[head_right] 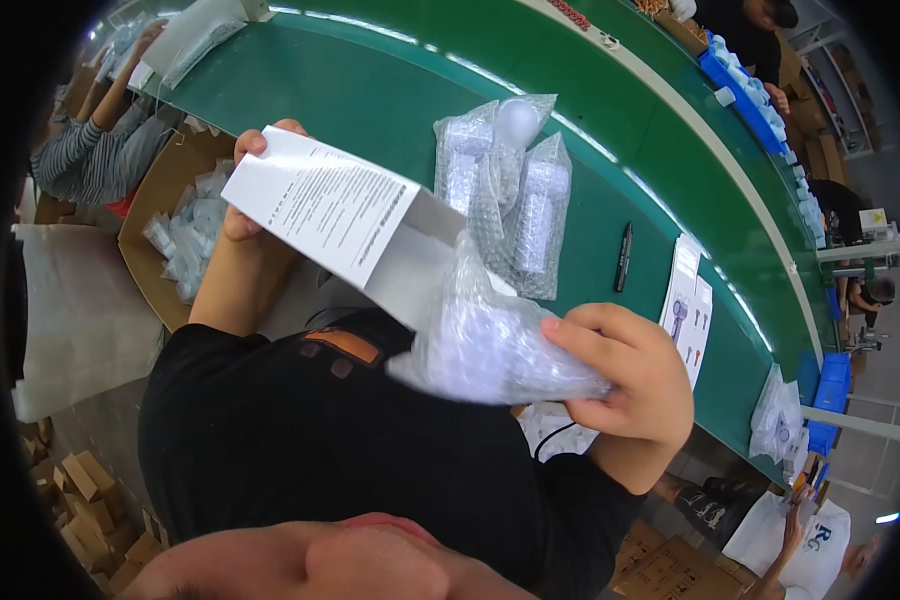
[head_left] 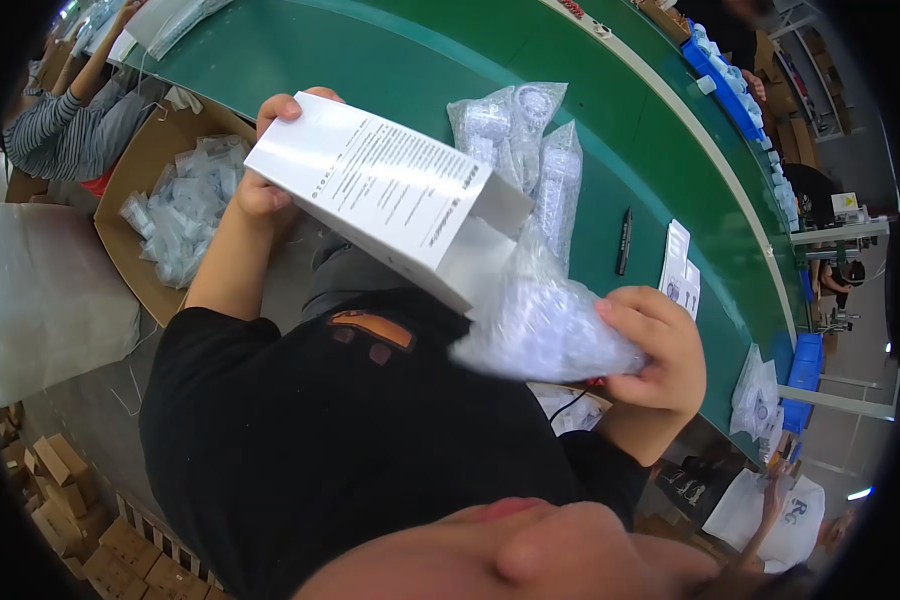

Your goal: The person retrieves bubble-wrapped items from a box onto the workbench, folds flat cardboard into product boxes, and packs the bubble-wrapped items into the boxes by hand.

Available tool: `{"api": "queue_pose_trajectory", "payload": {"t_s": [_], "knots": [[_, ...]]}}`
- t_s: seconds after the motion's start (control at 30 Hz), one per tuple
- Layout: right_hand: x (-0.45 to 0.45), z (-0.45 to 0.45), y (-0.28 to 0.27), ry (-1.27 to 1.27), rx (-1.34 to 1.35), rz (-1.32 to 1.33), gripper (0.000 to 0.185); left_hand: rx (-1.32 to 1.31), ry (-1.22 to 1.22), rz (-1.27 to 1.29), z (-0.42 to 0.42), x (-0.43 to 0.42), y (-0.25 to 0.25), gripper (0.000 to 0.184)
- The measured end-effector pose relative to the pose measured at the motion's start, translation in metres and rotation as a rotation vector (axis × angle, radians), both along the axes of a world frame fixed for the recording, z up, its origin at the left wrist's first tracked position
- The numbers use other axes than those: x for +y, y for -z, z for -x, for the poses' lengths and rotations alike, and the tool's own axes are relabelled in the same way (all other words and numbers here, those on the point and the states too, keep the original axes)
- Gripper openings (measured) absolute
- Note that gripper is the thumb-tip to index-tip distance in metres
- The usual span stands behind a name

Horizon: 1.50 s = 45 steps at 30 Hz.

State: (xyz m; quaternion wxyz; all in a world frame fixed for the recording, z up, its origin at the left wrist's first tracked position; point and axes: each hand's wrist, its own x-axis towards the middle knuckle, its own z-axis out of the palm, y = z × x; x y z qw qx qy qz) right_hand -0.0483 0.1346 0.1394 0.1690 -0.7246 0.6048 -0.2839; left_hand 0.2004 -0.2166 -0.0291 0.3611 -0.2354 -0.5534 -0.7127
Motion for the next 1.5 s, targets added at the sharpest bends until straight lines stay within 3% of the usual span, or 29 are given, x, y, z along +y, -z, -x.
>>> {"api": "queue_pose_trajectory", "payload": {"t_s": [0.17, 0.3, 0.37, 0.43, 0.5, 0.53, 0.6, 0.83, 0.9, 1.03, 1.17, 1.5], "knots": [[-0.007, 0.028, 0.015, -0.33, -0.384, -0.071, 0.058, -0.07, 0.07, -0.099, 0.007, 0.0, 0.011, 0.077], [-0.013, 0.036, 0.028, -0.328, -0.488, -0.1, 0.062, -0.042, 0.25, -0.179, 0.018, 0.01, 0.009, 0.074], [-0.009, 0.037, 0.028, -0.109, -0.518, -0.196, 0.065, -0.071, 0.233, -0.2, 0.017, 0.011, 0.011, 0.074], [-0.008, 0.028, 0.02, -0.073, -0.494, -0.215, 0.066, -0.1, 0.213, -0.218, 0.016, 0.01, 0.012, 0.074], [-0.007, 0.012, 0.016, 0.07, -0.268, -0.082, 0.066, -0.082, 0.185, -0.212, 0.018, 0.009, 0.016, 0.073], [-0.007, 0.002, 0.012, 0.072, -0.27, -0.082, 0.066, -0.084, 0.186, -0.213, 0.019, 0.009, 0.016, 0.073], [-0.008, -0.016, 0.005, 0.292, -0.022, -0.085, 0.065, -0.055, 0.107, -0.122, 0.021, 0.008, 0.016, 0.072], [-0.017, -0.031, 0.006, 0.311, 0.037, -0.074, 0.065, -0.034, 0.07, -0.076, 0.028, 0.016, 0.016, 0.072], [-0.021, -0.038, 0.001, 0.207, -0.041, -0.183, 0.064, 0.011, 0.17, -0.119, 0.032, 0.027, 0.013, 0.07], [-0.022, -0.038, -0.007, 0.294, 0.034, -0.046, 0.063, -0.008, 0.107, -0.214, 0.034, 0.028, 0.01, 0.072], [-0.019, -0.021, -0.01, 0.219, -0.093, -0.13, 0.063, -0.032, 0.197, -0.315, 0.036, 0.019, 0.016, 0.073], [-0.023, -0.029, -0.007, 0.32, 0.012, -0.158, 0.059, -0.035, 0.168, -0.251, 0.041, 0.016, 0.023, 0.072]]}}
